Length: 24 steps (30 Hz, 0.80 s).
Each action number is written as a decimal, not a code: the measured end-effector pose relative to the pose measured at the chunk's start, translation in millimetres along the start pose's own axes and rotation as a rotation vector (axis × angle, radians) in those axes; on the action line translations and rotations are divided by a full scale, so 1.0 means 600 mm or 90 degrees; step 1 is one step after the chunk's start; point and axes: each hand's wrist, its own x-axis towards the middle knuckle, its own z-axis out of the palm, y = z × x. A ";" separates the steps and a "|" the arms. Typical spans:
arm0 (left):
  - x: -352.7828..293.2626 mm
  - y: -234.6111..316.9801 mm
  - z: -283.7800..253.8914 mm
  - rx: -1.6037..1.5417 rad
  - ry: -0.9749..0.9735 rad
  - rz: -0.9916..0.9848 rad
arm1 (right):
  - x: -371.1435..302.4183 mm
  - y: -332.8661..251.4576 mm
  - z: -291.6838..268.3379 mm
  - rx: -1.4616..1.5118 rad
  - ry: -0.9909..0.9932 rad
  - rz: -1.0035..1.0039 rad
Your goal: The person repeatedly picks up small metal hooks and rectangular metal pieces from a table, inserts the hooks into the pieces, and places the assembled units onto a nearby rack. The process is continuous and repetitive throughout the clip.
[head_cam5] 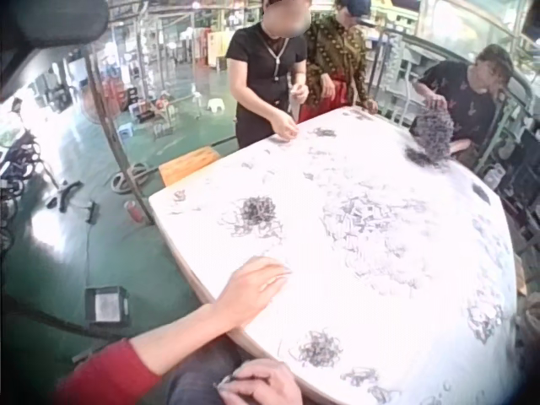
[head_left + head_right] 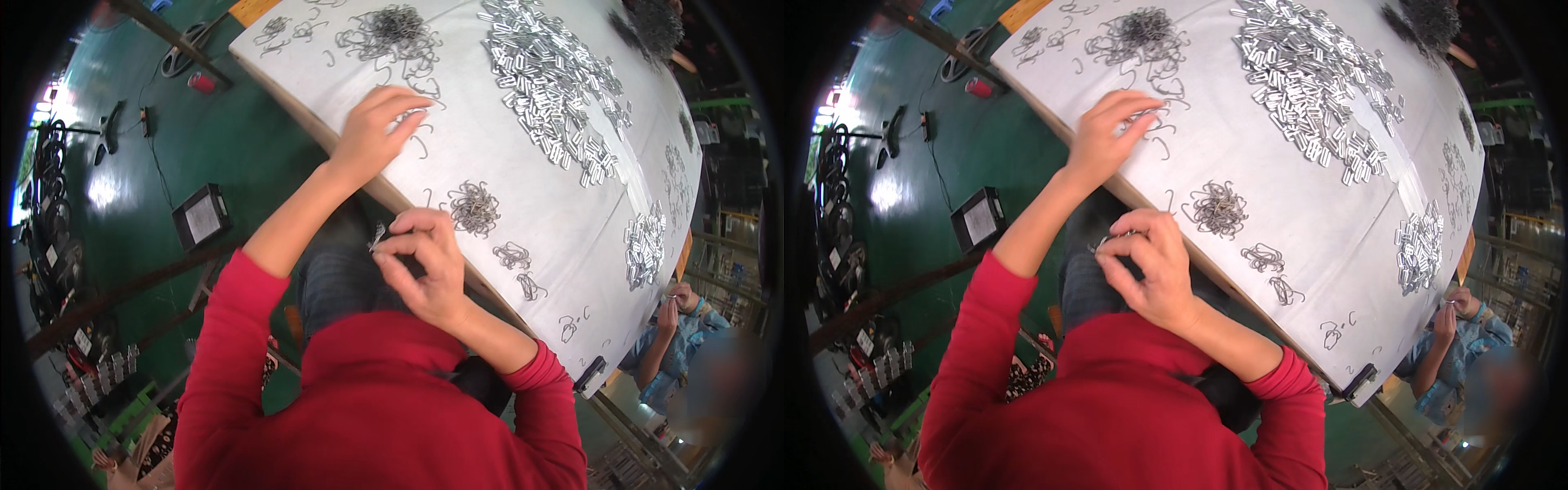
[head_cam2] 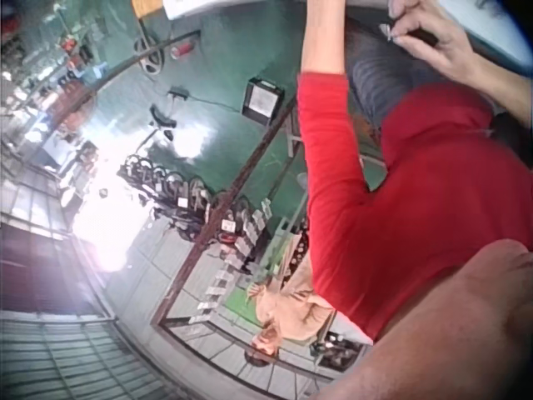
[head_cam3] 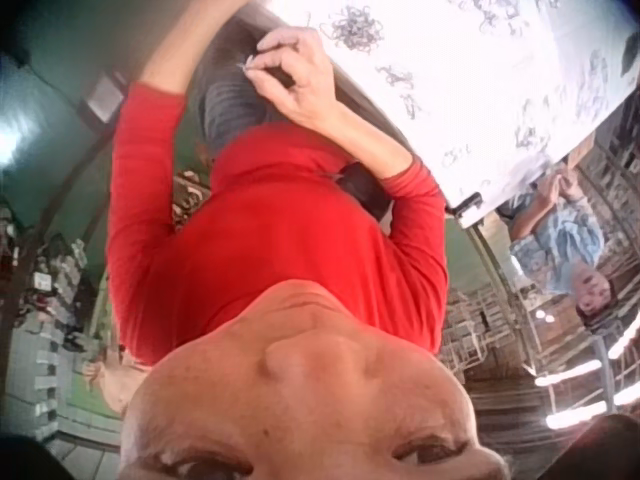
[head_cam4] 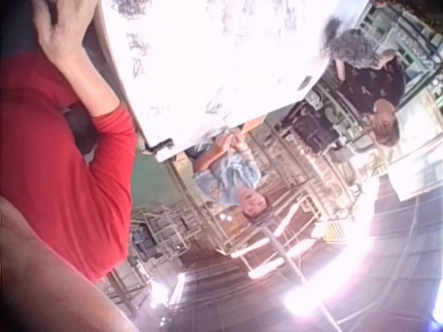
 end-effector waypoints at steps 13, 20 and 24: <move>0.179 -0.051 0.253 0.191 -0.172 -0.130 | 0.007 0.010 -0.015 -0.001 -0.038 -0.060; 0.076 0.011 0.077 -0.312 -0.160 -0.374 | 0.010 0.019 -0.008 -0.029 0.015 -0.046; -0.030 0.080 -0.063 -0.334 -0.075 -0.476 | 0.021 0.019 0.004 -0.028 0.022 -0.028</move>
